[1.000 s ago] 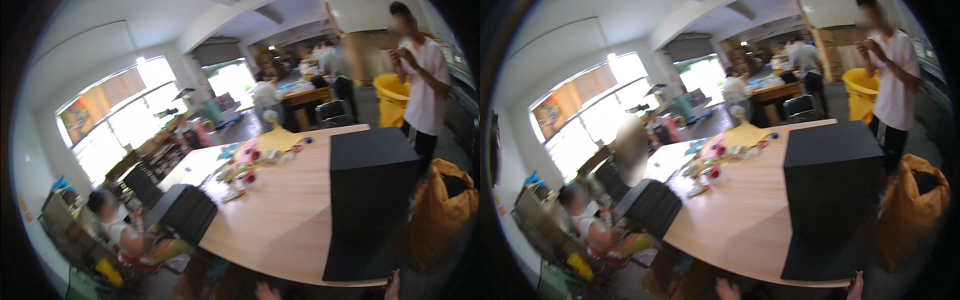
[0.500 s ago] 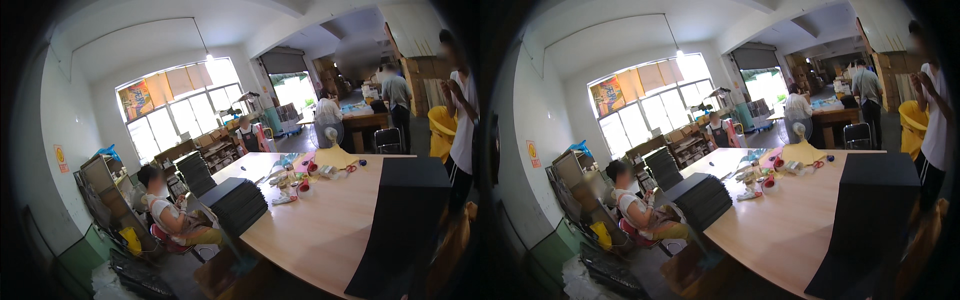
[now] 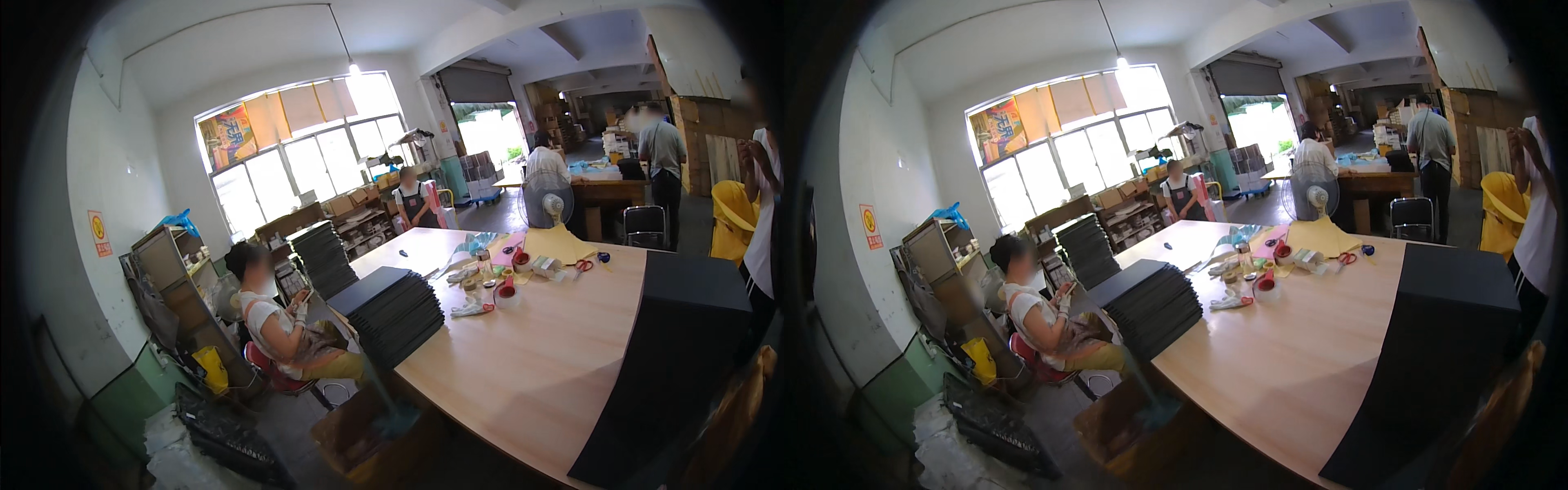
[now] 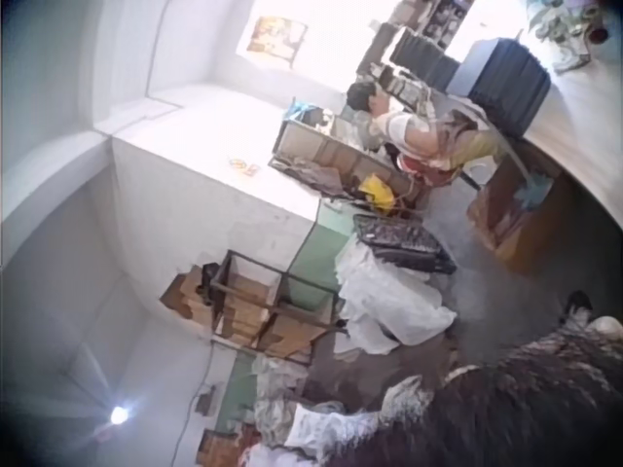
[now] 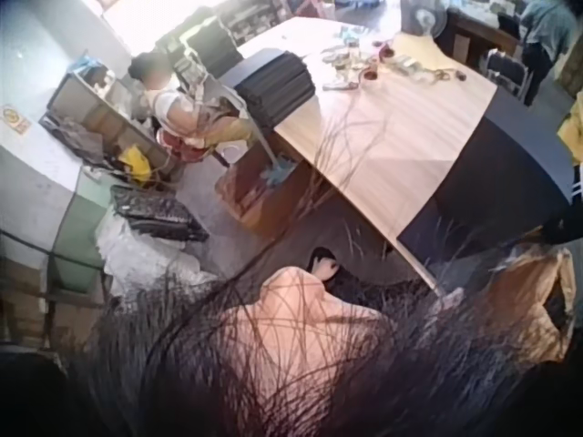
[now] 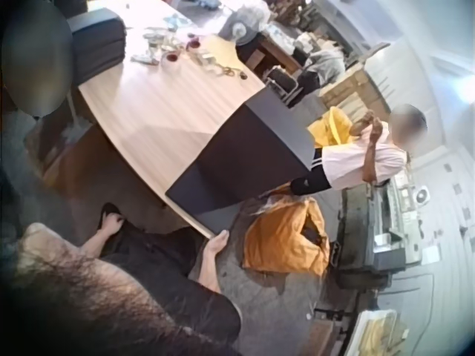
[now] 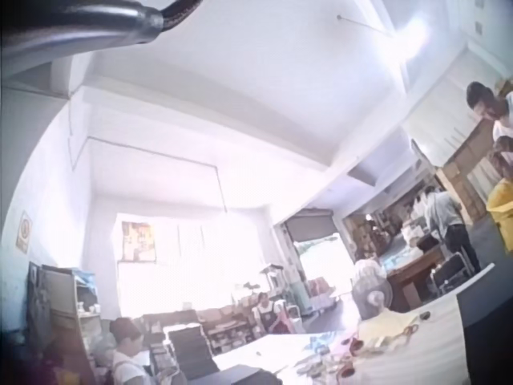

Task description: The person repeatedly picks up black rectangular sheets from a stack on a table and places them onto a growing pile. The person aligns each sheet before stacking it. Other workers are visible in the background performing separate tasks.

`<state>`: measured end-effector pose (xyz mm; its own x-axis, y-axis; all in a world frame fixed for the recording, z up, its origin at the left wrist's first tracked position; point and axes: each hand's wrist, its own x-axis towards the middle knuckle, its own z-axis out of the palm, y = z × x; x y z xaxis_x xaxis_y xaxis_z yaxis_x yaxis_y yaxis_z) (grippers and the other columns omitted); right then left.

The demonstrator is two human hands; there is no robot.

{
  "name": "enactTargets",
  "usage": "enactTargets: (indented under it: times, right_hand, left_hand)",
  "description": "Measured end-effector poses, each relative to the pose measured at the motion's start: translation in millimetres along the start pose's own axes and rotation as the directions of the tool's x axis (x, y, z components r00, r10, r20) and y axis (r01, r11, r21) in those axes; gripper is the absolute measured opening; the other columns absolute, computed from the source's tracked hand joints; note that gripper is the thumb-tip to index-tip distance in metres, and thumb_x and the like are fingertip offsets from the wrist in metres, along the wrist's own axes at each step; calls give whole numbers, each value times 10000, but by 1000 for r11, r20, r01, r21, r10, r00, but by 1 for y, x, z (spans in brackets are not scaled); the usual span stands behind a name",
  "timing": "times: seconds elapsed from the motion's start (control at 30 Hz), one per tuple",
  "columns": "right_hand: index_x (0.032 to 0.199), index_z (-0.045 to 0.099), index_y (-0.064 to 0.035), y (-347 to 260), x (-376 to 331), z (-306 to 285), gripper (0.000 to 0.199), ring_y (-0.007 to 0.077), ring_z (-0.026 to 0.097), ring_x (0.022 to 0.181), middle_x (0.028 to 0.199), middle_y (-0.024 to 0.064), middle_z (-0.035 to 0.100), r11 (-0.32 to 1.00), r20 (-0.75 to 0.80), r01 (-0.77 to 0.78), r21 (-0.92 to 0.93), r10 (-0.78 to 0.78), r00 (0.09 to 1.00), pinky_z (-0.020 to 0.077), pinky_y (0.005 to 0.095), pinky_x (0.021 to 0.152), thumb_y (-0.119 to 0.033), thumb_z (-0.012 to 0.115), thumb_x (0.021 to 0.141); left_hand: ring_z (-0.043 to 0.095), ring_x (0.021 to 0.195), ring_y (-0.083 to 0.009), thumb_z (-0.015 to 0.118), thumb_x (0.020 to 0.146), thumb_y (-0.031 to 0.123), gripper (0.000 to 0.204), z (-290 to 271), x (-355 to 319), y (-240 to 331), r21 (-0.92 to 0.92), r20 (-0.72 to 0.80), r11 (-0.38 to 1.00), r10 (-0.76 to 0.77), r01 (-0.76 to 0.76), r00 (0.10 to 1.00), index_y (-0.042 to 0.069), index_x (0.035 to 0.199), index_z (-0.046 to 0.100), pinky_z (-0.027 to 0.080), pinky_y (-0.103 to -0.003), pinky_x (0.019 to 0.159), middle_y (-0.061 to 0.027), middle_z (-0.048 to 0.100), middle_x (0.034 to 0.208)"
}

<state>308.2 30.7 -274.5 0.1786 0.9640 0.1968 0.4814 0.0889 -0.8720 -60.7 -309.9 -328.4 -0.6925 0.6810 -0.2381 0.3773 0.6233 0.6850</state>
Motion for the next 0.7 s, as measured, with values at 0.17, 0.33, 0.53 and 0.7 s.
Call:
enactTargets:
  times: [0.17, 0.33, 0.53, 0.7]
  right_hand:
    - [1363, 620, 138, -2, 4, -1, 610, 459, 613, 1292, 1393, 337, 640, 999, -16, -15, -44, 14, 1000, 468, 463, 1133, -412, 473, 1142]
    - [1364, 620, 137, -5, 3, -1, 614, 462, 611, 1298, 1387, 340, 642, 999, -10, 0, -32, -1, 1000, 467, 463, 1138, -417, 482, 1139]
    - [1362, 621, 138, -11, 2, -3, 600, 458, 621, 1285, 1376, 339, 649, 1000, -19, -11, -24, 10, 1000, 478, 462, 1130, -405, 492, 1140]
    - [1354, 625, 136, -3, 0, -5, 574, 449, 633, 1267, 1359, 334, 661, 999, -34, 26, -25, -27, 999, 492, 454, 1113, -384, 510, 1139]
  left_hand:
    - [644, 1212, -440, 680, 964, 299, 424, 5, 0, -2, -8, 8, 1000, -8, 9, 1000, 1, 1262, 723, 413, -607, 1136, -272, 706, 1259]
    - [642, 1212, -438, 682, 962, 305, 422, 6, 1, -3, -6, 14, 1000, -8, 8, 1000, 10, 1260, 725, 410, -611, 1137, -264, 708, 1255]
    - [639, 1212, -436, 685, 959, 312, 419, 7, 0, -4, -7, 26, 1000, -17, 17, 1000, 20, 1257, 728, 406, -616, 1138, -255, 710, 1249]
    - [637, 1213, -433, 688, 957, 317, 417, 10, -1, -5, -15, 47, 1000, -22, 23, 999, 29, 1255, 730, 402, -621, 1139, -247, 713, 1245]
